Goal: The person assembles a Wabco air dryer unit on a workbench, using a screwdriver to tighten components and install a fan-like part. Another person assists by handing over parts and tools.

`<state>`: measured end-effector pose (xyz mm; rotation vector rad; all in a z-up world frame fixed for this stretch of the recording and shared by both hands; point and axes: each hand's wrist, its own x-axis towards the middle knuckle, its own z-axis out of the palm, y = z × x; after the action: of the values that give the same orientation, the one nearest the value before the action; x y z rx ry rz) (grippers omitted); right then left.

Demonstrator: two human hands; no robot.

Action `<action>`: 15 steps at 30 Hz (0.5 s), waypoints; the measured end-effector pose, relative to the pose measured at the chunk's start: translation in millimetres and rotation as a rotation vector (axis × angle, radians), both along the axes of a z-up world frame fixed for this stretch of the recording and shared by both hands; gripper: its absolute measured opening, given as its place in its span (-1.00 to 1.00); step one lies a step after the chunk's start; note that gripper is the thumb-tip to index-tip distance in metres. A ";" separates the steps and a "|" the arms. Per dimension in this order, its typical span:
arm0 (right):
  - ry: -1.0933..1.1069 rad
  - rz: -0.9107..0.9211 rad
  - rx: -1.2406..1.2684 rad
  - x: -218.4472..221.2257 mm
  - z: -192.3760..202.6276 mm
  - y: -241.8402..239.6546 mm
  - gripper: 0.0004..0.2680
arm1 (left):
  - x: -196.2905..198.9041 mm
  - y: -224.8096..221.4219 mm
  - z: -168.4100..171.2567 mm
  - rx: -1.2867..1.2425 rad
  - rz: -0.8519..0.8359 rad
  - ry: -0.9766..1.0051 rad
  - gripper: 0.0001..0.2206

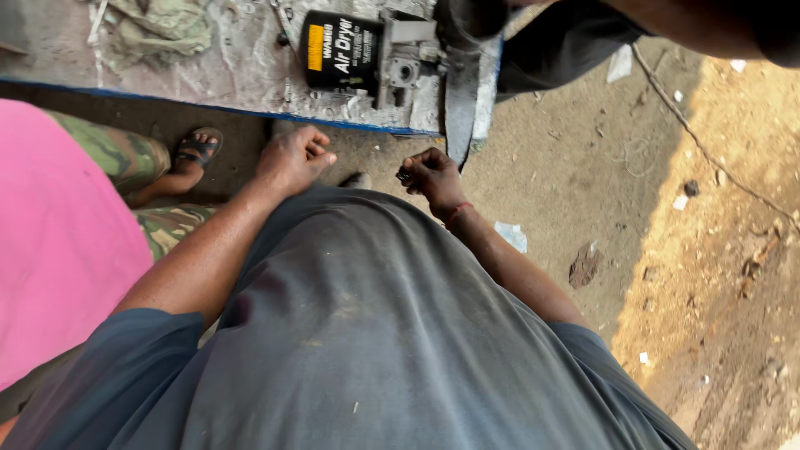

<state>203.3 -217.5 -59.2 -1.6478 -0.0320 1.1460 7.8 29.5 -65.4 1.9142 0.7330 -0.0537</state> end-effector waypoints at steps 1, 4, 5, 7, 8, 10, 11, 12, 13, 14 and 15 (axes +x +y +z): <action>-0.004 0.005 0.019 -0.3 -2.7 1.7 -0.85 | -4.9 12.6 -7.6 0.007 0.047 -0.015 -0.70; -0.030 0.025 -0.002 1.2 1.3 0.7 -0.86 | -10.7 64.3 -21.5 0.180 0.166 0.056 -0.71; -0.044 0.031 -0.021 3.3 3.7 2.2 -0.87 | -11.5 88.2 -25.2 0.323 0.181 0.129 -0.69; -0.060 0.014 -0.075 5.6 6.4 7.4 -0.88 | -10.6 136.8 -34.5 0.436 0.250 0.279 -0.57; -0.069 0.000 -0.108 6.3 10.1 7.1 -0.89 | -6.3 157.7 -39.6 0.406 0.309 0.354 -0.48; -0.064 -0.033 -0.171 7.8 19.5 5.6 -0.90 | 1.1 195.3 -49.0 0.507 0.280 0.457 -0.31; -0.063 -0.049 -0.203 8.8 23.6 5.6 -0.91 | 6.4 210.2 -54.9 0.562 0.241 0.485 -0.22; -0.062 -0.069 -0.212 7.8 26.8 4.1 -0.90 | 9.5 221.9 -62.0 0.614 0.199 0.515 -0.12; -0.061 -0.089 -0.222 6.8 29.1 2.7 -0.90 | 11.2 231.7 -69.6 0.665 0.155 0.544 -0.03; -0.060 -0.110 -0.233 5.0 30.9 1.8 -0.89 | 12.2 239.4 -77.5 0.626 0.153 0.539 -0.08; -0.042 -0.136 -0.220 2.3 32.7 0.7 -0.90 | 12.0 245.9 -85.6 0.586 0.152 0.534 -0.12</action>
<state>205.6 -216.8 -26.5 -1.8381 0.1818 1.0399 19.9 275.4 -151.0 2.4230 1.3653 -0.2907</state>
